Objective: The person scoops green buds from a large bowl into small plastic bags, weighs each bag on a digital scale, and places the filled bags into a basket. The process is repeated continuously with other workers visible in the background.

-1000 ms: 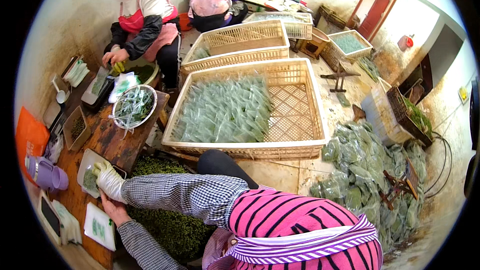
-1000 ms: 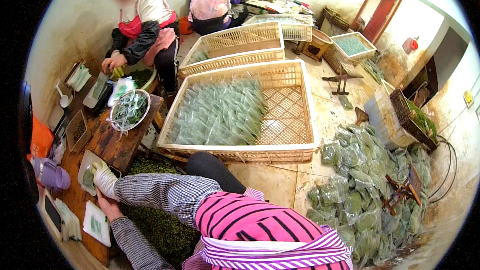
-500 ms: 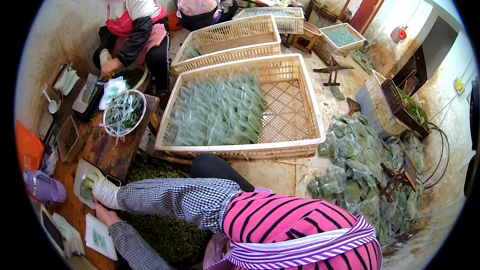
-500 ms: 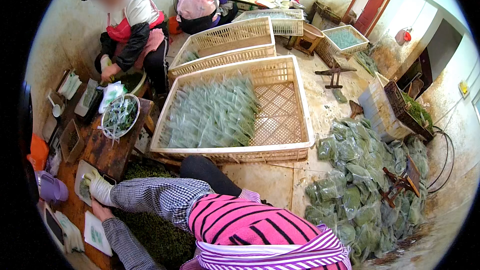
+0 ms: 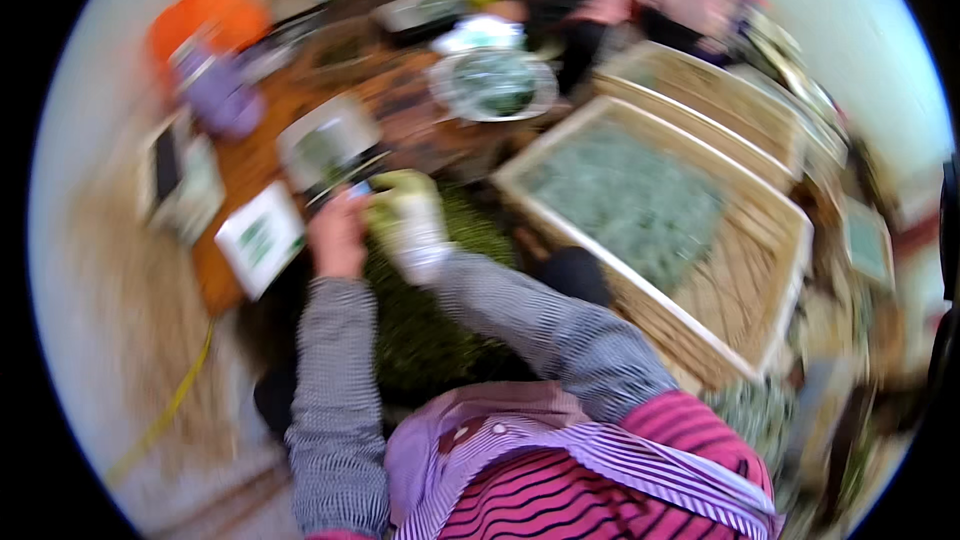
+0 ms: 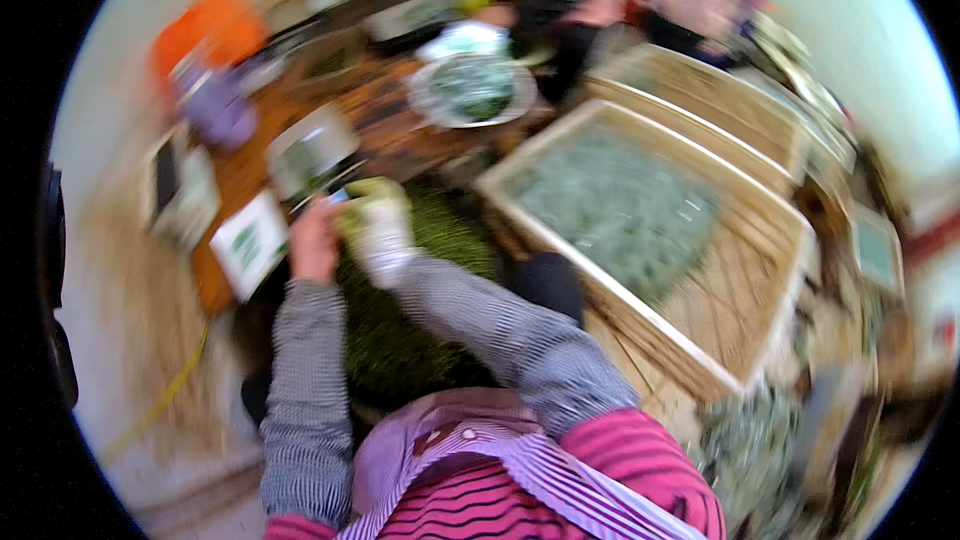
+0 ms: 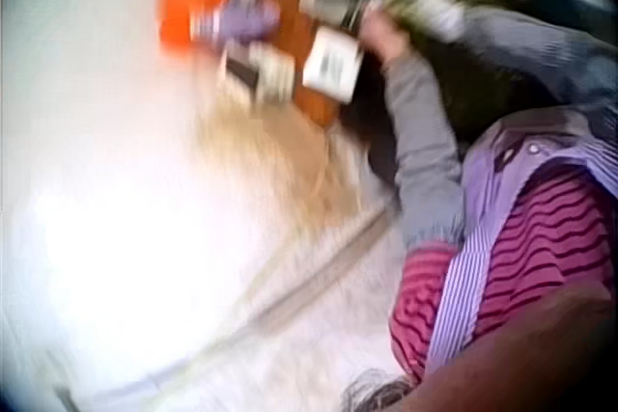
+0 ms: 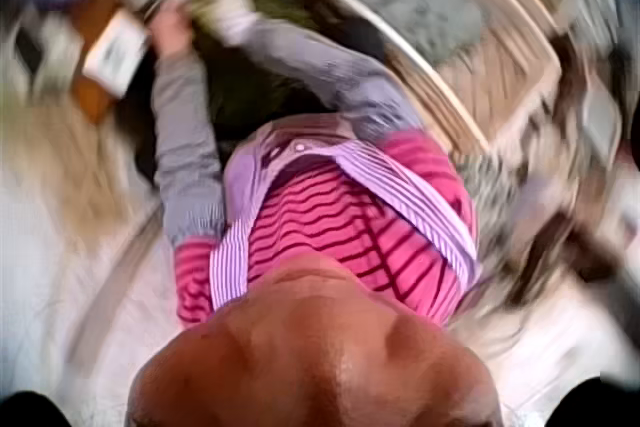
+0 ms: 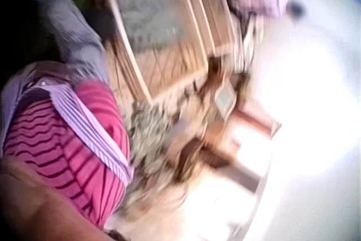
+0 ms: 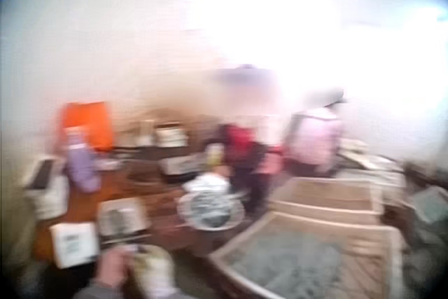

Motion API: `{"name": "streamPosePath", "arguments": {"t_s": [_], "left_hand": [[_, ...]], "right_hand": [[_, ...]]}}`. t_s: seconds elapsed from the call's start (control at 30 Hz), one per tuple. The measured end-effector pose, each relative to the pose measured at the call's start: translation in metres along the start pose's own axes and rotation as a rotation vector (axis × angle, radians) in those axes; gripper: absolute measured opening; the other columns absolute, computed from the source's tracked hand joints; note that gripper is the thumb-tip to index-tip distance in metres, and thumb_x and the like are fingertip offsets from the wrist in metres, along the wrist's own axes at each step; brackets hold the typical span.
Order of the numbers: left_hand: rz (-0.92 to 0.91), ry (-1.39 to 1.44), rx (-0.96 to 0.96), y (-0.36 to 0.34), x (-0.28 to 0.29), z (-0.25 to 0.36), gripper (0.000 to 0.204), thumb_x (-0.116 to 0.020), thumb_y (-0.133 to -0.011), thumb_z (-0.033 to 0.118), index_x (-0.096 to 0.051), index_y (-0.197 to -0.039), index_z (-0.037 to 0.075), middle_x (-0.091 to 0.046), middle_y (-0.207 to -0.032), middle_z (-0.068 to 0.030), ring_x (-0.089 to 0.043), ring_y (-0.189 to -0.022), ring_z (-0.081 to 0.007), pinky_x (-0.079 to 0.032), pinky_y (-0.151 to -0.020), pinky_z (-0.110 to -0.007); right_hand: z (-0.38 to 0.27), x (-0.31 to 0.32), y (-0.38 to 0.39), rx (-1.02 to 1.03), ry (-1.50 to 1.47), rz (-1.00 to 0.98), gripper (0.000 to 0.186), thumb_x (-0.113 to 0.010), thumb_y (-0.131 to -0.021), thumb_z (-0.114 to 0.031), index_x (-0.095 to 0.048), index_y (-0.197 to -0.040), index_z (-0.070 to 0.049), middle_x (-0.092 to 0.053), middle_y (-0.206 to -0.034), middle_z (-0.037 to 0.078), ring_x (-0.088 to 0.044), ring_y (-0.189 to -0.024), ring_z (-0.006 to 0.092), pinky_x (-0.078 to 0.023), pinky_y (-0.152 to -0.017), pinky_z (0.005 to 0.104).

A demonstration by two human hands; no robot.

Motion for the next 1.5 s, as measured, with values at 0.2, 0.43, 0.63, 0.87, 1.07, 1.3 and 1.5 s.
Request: {"name": "streamPosePath", "arguments": {"t_s": [0.2, 0.43, 0.63, 0.87, 1.07, 1.3, 1.5], "left_hand": [[-0.050, 0.163, 0.296, 0.095, 0.012, -0.046, 0.031, -0.053, -0.097, 0.029, -0.063, -0.103, 0.000, -0.064, -0.094, -0.0050, -0.061, -0.078, -0.0150, -0.054, -0.071, -0.030], [-0.021, 0.115, 0.258, 0.115, 0.015, -0.051, 0.028, -0.054, -0.096, 0.013, -0.059, -0.119, -0.002, -0.065, -0.106, -0.0078, -0.064, -0.090, -0.0151, -0.056, -0.076, -0.029], [0.003, -0.041, 0.152, 0.119, 0.021, -0.031, 0.022, -0.057, -0.093, 0.006, -0.062, -0.113, -0.003, -0.067, -0.102, -0.0083, -0.065, -0.086, -0.0146, -0.056, -0.074, -0.027], [-0.025, -0.523, -0.199, 0.105, 0.035, -0.010, 0.023, -0.060, -0.091, 0.004, -0.064, -0.113, -0.002, -0.068, -0.104, -0.0082, -0.064, -0.089, -0.0141, -0.052, -0.080, -0.025], [-0.104, -0.342, -0.113, 0.086, 0.022, 0.009, 0.028, -0.057, -0.094, 0.012, -0.061, -0.120, 0.002, -0.065, -0.114, -0.0063, -0.062, -0.100, -0.0158, -0.049, -0.087, -0.027], [-0.101, 0.006, 0.204, 0.047, 0.014, 0.012, 0.046, -0.039, -0.103, 0.033, -0.044, -0.133, -0.001, -0.056, -0.120, -0.0115, -0.057, -0.106, -0.0207, -0.048, -0.090, -0.035], [-0.094, 0.310, 0.201, 0.018, 0.005, 0.010, 0.052, -0.033, -0.103, 0.037, -0.036, -0.134, -0.004, -0.052, -0.120, -0.0140, -0.054, -0.106, -0.0226, -0.047, -0.093, -0.037]], "right_hand": [[-0.006, 0.003, 0.072, -0.241, -0.030, -0.214, 0.020, -0.065, -0.081, -0.009, -0.071, -0.100, -0.005, -0.057, -0.118, 0.012, -0.045, -0.117, 0.0306, -0.037, -0.100, 0.0403], [-0.013, 0.020, 0.079, -0.180, 0.033, -0.280, 0.024, -0.063, -0.083, -0.005, -0.069, -0.106, -0.005, -0.057, -0.122, 0.012, -0.046, -0.118, 0.0286, -0.038, -0.101, 0.0373], [-0.022, 0.022, 0.076, -0.144, 0.053, -0.292, 0.023, -0.064, -0.081, -0.008, -0.070, -0.103, -0.007, -0.059, -0.117, 0.013, -0.050, -0.113, 0.0313, -0.041, -0.098, 0.0400], [-0.008, 0.015, 0.067, -0.123, 0.099, -0.296, 0.019, -0.064, -0.084, -0.018, -0.071, -0.097, -0.005, -0.061, -0.113, 0.016, -0.054, -0.107, 0.0324, -0.044, -0.092, 0.0407], [-0.021, 0.001, 0.016, 0.094, 0.326, -0.135, 0.029, -0.065, -0.074, -0.009, -0.067, -0.103, -0.010, -0.057, -0.120, 0.016, -0.049, -0.114, 0.0359, -0.040, -0.096, 0.0469], [-0.040, -0.044, -0.037, 0.313, 0.531, -0.011, 0.024, -0.072, -0.071, -0.019, -0.070, -0.093, -0.011, -0.056, -0.124, 0.013, -0.044, -0.121, 0.0361, -0.031, -0.101, 0.0488], [-0.015, -0.062, -0.040, 0.185, 0.527, -0.112, 0.014, -0.071, -0.070, -0.019, -0.070, -0.081, -0.011, -0.057, -0.122, 0.013, -0.043, -0.121, 0.0356, -0.029, -0.102, 0.0495]]}}
Point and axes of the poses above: each hand's wrist, its own y-axis away from the middle knuckle, its own x-axis out of the back of the hand, z = x × y, the point moved 8 cm from there along -y, towards the middle knuckle
